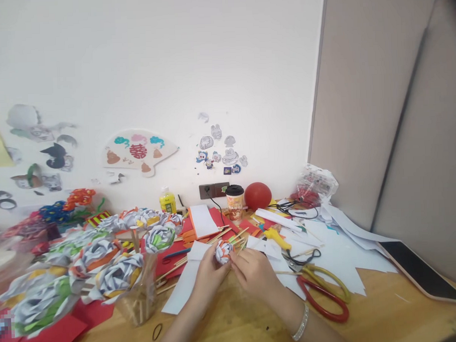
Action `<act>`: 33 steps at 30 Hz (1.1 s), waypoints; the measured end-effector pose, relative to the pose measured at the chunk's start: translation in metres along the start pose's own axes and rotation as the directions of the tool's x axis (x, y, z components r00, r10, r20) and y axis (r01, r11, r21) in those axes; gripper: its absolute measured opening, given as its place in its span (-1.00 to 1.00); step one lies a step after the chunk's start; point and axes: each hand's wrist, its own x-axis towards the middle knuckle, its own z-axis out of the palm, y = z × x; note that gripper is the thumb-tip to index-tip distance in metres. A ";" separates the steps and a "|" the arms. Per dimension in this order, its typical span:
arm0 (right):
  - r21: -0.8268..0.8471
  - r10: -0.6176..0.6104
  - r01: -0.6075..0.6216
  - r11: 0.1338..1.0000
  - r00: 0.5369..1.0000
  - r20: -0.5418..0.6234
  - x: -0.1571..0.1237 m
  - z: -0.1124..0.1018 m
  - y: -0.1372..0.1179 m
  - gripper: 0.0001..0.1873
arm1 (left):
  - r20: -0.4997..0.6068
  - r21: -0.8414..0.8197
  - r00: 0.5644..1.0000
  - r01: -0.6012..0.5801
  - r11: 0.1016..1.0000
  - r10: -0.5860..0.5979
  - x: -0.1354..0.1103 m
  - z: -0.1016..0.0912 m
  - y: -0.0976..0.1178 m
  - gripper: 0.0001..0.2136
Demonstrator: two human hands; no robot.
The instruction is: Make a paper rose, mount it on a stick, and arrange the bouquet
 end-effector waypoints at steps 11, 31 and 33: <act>0.369 0.305 -0.244 0.897 0.945 -0.119 0.009 -0.014 0.012 -0.80 | 0.259 -0.324 0.966 0.109 0.940 -0.023 -0.007 0.005 0.032 -0.45; 0.451 0.220 -0.205 0.869 0.975 0.020 0.010 -0.014 0.007 -0.78 | 0.325 -0.368 0.933 0.278 0.887 -0.158 -0.009 0.003 0.034 -0.64; 0.542 0.310 -0.314 0.780 0.945 0.101 0.010 -0.011 0.008 -0.81 | 0.327 -0.360 0.935 0.258 0.896 -0.138 -0.007 0.001 0.030 -0.66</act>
